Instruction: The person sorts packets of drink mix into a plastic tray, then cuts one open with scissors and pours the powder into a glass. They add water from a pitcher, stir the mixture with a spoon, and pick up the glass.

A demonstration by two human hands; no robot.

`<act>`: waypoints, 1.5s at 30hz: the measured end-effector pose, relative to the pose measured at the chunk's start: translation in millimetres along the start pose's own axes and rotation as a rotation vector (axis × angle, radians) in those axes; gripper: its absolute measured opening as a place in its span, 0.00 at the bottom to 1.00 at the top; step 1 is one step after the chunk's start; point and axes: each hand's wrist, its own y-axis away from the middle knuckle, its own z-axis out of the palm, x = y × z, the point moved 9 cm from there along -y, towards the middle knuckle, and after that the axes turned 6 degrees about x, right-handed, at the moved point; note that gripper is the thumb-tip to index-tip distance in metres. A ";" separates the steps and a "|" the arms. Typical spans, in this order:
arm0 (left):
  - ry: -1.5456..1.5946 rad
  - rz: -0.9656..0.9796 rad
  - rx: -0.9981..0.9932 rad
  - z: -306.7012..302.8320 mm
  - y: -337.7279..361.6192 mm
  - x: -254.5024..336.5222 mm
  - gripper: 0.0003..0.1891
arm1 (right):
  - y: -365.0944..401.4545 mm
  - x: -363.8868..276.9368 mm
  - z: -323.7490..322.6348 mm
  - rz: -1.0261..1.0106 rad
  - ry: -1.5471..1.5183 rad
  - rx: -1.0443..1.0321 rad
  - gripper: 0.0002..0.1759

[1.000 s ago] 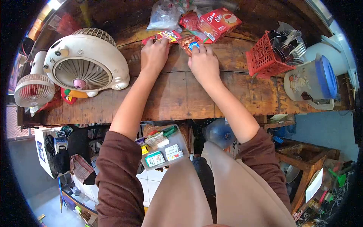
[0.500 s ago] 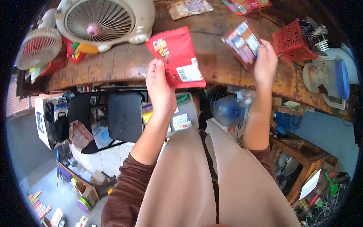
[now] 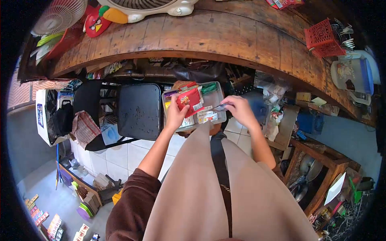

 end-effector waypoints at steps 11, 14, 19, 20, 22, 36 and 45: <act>-0.484 0.407 -0.052 37.4 -16.7 0.7 0.09 | -47.6 23.4 65.7 -0.444 0.689 0.206 0.06; -0.557 0.316 -0.108 41.6 -26.2 -14.7 0.08 | -55.4 17.9 63.4 -0.500 0.743 0.311 0.09; -0.800 0.383 -0.080 48.0 -26.0 -17.9 0.13 | -56.3 25.6 72.6 -0.562 0.826 0.317 0.10; -0.957 0.418 -0.064 49.5 -29.4 -14.6 0.12 | -53.8 28.2 76.5 -0.582 0.871 0.321 0.10; -0.998 0.436 -0.018 47.8 -42.4 -4.6 0.13 | -60.4 16.6 77.1 -0.616 0.914 0.347 0.11; -1.079 0.400 -0.098 48.8 -22.4 -13.2 0.14 | -27.8 115.3 140.5 0.341 -0.174 0.423 0.26; -1.134 0.477 -0.240 60.5 -17.4 -23.1 0.12 | -48.3 114.8 133.0 0.203 0.442 0.085 0.27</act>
